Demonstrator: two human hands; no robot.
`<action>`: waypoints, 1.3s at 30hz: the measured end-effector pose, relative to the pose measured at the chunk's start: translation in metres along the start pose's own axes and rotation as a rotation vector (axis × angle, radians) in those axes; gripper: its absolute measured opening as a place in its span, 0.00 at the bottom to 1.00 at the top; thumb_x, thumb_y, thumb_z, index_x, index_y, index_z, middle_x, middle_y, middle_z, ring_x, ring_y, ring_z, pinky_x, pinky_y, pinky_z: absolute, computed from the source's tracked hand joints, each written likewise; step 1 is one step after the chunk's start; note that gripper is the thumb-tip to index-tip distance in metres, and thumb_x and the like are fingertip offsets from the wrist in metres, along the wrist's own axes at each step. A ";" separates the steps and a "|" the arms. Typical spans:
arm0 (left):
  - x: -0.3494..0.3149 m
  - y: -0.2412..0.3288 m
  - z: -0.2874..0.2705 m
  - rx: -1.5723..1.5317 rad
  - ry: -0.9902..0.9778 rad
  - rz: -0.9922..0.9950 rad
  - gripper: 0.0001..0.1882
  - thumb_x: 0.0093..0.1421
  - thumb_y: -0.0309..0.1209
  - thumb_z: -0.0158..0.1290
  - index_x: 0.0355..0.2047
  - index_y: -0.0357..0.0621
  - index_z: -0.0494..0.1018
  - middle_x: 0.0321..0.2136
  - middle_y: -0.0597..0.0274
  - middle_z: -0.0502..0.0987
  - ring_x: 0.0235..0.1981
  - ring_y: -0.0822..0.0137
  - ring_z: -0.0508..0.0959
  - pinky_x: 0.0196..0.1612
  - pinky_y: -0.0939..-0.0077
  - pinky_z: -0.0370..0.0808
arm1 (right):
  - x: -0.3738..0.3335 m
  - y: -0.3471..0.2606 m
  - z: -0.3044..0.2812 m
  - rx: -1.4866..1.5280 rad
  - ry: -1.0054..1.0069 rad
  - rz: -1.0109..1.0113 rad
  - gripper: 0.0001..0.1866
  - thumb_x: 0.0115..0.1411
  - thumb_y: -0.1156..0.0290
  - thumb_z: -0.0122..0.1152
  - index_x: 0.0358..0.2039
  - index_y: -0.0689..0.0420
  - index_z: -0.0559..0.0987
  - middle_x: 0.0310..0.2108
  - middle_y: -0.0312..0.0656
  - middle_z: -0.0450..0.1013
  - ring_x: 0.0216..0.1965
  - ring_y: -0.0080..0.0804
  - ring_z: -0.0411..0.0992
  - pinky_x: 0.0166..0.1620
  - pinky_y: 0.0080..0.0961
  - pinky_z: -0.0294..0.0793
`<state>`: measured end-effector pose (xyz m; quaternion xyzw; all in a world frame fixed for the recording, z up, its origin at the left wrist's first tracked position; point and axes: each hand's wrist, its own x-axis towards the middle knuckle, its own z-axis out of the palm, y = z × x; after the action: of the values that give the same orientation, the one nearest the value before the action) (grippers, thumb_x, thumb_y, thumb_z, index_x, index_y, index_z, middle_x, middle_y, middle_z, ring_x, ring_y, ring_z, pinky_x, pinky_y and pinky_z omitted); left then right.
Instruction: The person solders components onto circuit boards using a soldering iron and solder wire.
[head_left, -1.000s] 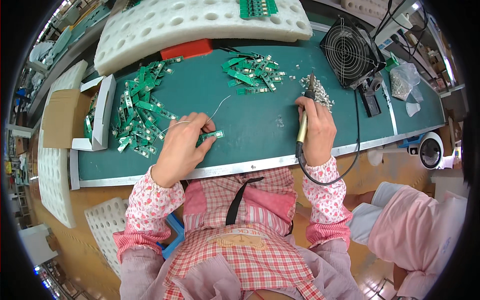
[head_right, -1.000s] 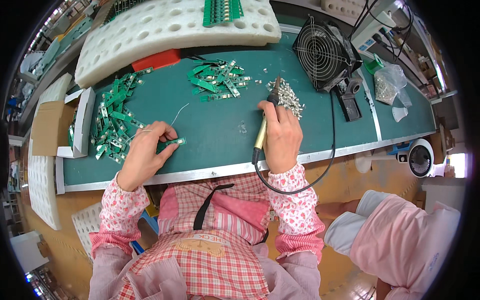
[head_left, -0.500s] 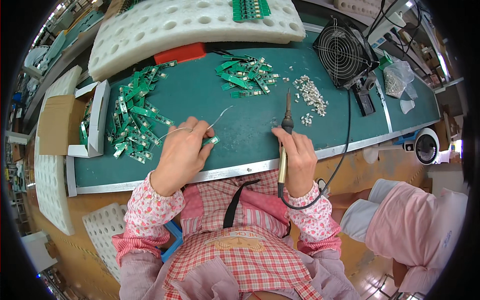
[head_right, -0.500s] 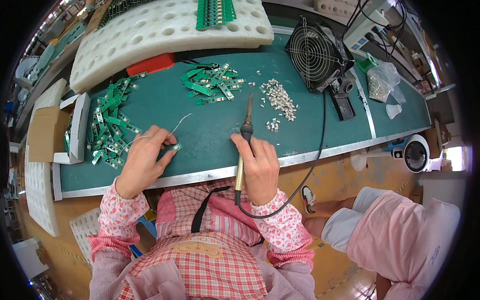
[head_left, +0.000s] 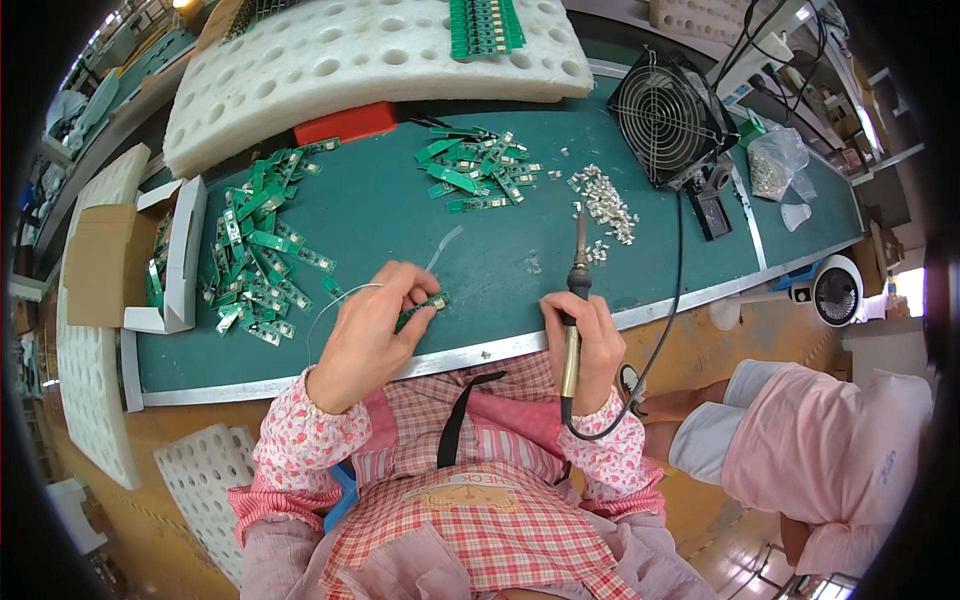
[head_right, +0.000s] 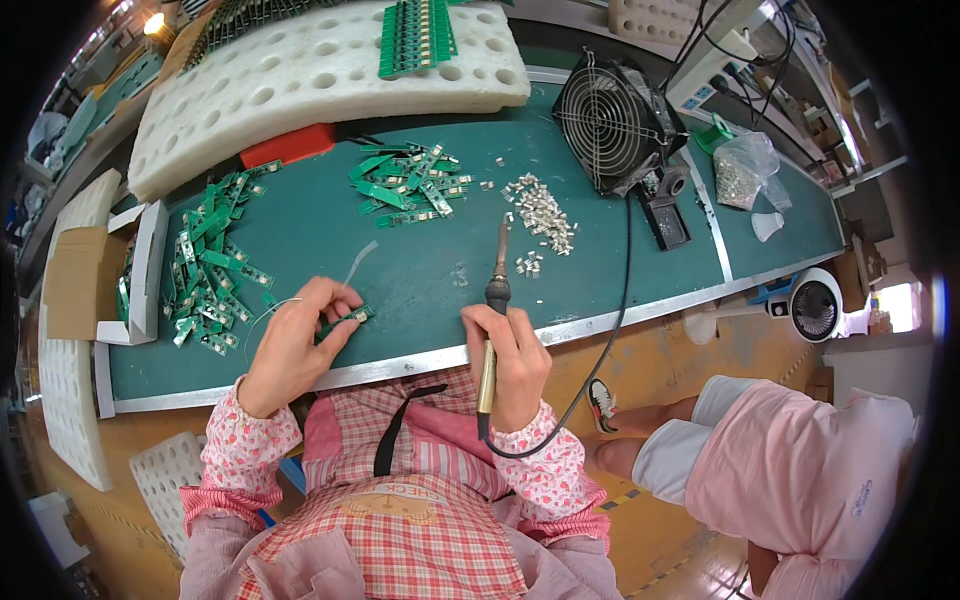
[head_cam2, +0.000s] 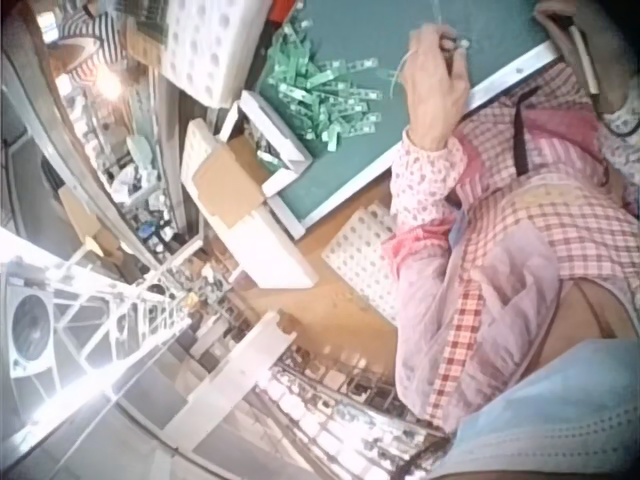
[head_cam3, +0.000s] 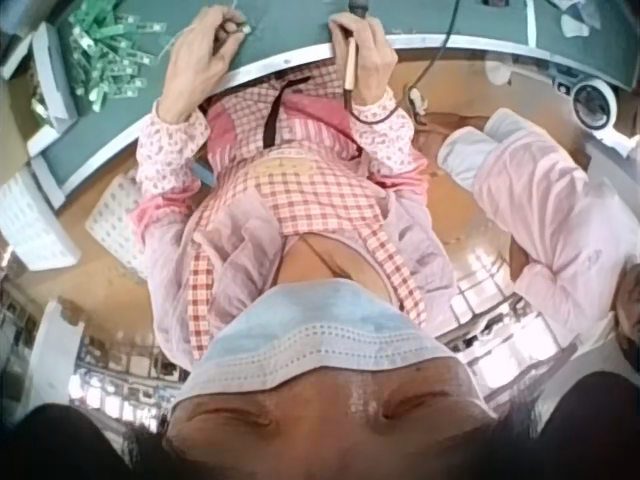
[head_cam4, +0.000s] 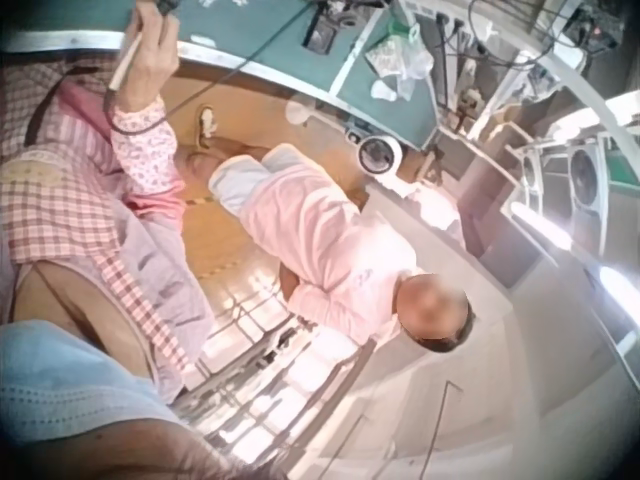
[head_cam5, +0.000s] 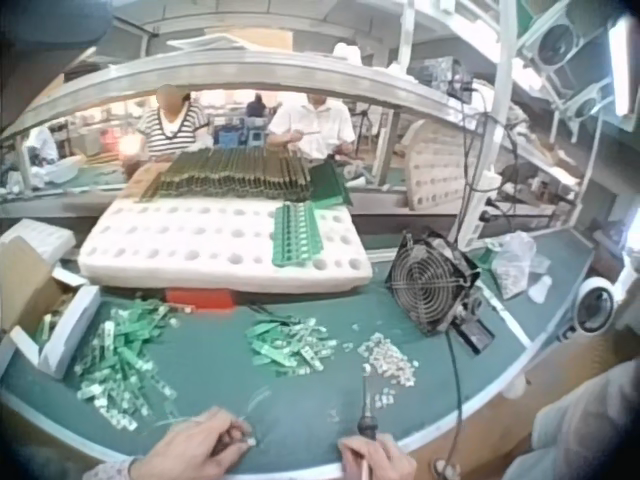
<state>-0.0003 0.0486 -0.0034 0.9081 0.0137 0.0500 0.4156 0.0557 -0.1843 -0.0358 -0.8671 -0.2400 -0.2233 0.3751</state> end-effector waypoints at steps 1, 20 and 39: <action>0.001 0.001 0.003 -0.066 -0.019 0.027 0.13 0.57 0.22 0.59 0.43 0.39 0.72 0.33 0.60 0.76 0.34 0.63 0.77 0.37 0.73 0.71 | 0.000 0.000 0.002 0.126 0.023 0.037 0.12 0.52 0.84 0.69 0.35 0.57 0.78 0.30 0.43 0.73 0.26 0.37 0.74 0.31 0.27 0.73; 0.008 0.024 0.038 -0.684 -0.148 -0.127 0.11 0.62 0.24 0.58 0.44 0.37 0.72 0.35 0.64 0.79 0.31 0.80 0.75 0.31 0.84 0.68 | 0.000 -0.036 0.009 0.991 0.000 0.630 0.21 0.62 0.79 0.63 0.53 0.59 0.67 0.35 0.36 0.73 0.36 0.19 0.71 0.41 0.17 0.71; 0.009 0.026 0.053 -0.892 -0.171 -0.184 0.10 0.64 0.20 0.55 0.46 0.35 0.70 0.40 0.61 0.79 0.39 0.75 0.79 0.43 0.80 0.78 | -0.011 -0.027 0.015 0.675 0.131 0.369 0.17 0.60 0.84 0.65 0.47 0.60 0.70 0.34 0.41 0.75 0.34 0.21 0.75 0.36 0.16 0.74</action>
<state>0.0140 -0.0074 -0.0172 0.6366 0.0371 -0.0612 0.7679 0.0349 -0.1592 -0.0371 -0.7073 -0.1156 -0.1153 0.6878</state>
